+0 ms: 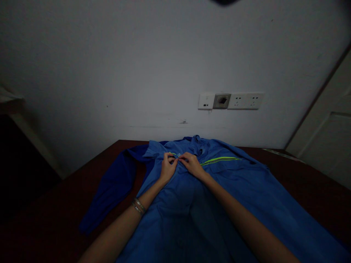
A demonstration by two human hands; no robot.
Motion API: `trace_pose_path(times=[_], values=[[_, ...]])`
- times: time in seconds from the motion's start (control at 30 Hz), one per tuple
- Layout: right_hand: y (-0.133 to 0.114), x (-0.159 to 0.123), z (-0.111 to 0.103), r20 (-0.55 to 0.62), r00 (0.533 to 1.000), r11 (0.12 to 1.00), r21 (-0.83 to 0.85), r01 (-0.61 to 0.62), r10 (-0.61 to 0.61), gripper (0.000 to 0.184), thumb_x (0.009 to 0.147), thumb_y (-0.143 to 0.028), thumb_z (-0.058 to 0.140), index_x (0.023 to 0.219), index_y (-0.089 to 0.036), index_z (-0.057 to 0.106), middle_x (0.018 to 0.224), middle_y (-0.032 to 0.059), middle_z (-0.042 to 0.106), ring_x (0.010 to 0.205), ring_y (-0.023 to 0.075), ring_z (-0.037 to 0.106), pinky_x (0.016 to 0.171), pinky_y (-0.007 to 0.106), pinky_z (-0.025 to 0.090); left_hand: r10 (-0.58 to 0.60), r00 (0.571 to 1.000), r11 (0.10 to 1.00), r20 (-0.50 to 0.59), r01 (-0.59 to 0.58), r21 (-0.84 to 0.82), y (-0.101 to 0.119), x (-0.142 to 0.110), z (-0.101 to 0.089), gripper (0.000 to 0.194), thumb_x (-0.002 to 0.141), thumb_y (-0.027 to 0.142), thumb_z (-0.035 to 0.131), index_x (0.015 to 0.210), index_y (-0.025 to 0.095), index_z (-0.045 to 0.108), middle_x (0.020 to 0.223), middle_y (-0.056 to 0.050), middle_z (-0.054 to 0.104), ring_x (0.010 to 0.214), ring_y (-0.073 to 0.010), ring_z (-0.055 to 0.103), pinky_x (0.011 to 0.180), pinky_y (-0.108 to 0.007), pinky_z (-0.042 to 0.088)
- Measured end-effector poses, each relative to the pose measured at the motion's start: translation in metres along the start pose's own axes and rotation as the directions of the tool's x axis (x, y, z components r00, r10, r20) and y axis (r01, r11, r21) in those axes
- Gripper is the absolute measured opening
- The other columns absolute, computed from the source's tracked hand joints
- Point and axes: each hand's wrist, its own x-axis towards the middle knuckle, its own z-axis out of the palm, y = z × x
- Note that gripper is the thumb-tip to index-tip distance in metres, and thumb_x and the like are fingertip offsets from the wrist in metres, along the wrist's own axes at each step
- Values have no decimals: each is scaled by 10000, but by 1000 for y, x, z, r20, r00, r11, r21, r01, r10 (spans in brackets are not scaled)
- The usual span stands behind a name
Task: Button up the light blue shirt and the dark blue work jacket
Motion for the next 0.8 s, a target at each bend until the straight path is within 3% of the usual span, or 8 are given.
trace_pose_path(times=[0.2, 0.3, 0.37, 0.43, 0.5, 0.63, 0.8], values=[[-2, 1, 0, -12, 1000, 999, 30, -17, 17, 122, 767, -171, 551, 823, -165, 659, 810, 58, 635, 762, 156, 583, 731, 281, 452, 15, 1000, 1000, 0, -15, 16, 0, 0, 0, 224, 756, 185, 546, 888, 199, 366, 657, 33, 601, 624, -115, 602, 614, -214, 434], [-3, 6, -3, 5, 983, 968, 175, -180, 182, 124, 697, -164, 599, 803, -159, 663, 788, 43, 649, 717, 146, 591, 702, 276, 475, 12, 1000, 1000, 9, -12, 22, 2, 0, 0, 217, 762, 185, 538, 886, 201, 361, 670, 28, 610, 638, -119, 609, 621, -218, 434], [-5, 11, -6, 48, 912, 863, 304, -403, 408, 124, 659, -169, 616, 775, -146, 655, 722, 29, 646, 619, 131, 581, 585, 248, 490, 25, 1000, 998, 12, -25, 50, 4, 0, 0, 209, 766, 185, 535, 878, 202, 360, 669, 27, 610, 642, -119, 606, 632, -221, 431], [-8, 15, -10, 108, 790, 705, 390, -593, 604, 91, 655, -180, 615, 734, -139, 638, 639, 13, 625, 515, 106, 545, 448, 204, 459, 42, 999, 996, 11, -43, 84, 6, -1, 0, 205, 765, 184, 537, 871, 201, 361, 663, 29, 605, 640, -118, 600, 640, -223, 427], [-12, 16, -13, 187, 686, 567, 435, -700, 703, 60, 672, -194, 612, 682, -135, 615, 572, 3, 601, 443, 77, 508, 368, 160, 408, 49, 999, 994, 14, -50, 96, 7, -1, 0, 204, 766, 185, 536, 876, 200, 365, 672, 27, 604, 646, -119, 599, 643, -224, 427], [-19, 15, -12, 400, 556, 357, 472, -806, 728, 92, 711, -198, 609, 670, -116, 598, 496, -9, 576, 378, 45, 492, 324, 112, 360, 64, 998, 993, 23, -66, 100, 6, -2, 1, 207, 766, 178, 531, 897, 199, 373, 700, 22, 605, 676, -126, 610, 649, -228, 434], [-21, 13, -10, 489, 477, 179, 536, -825, 730, 95, 763, -181, 583, 730, -93, 599, 480, 6, 597, 377, 53, 530, 346, 103, 409, 114, 992, 984, 51, -120, 133, 9, -4, 0, 183, 783, 169, 508, 906, 200, 376, 736, 10, 608, 719, -132, 617, 677, -241, 446]])
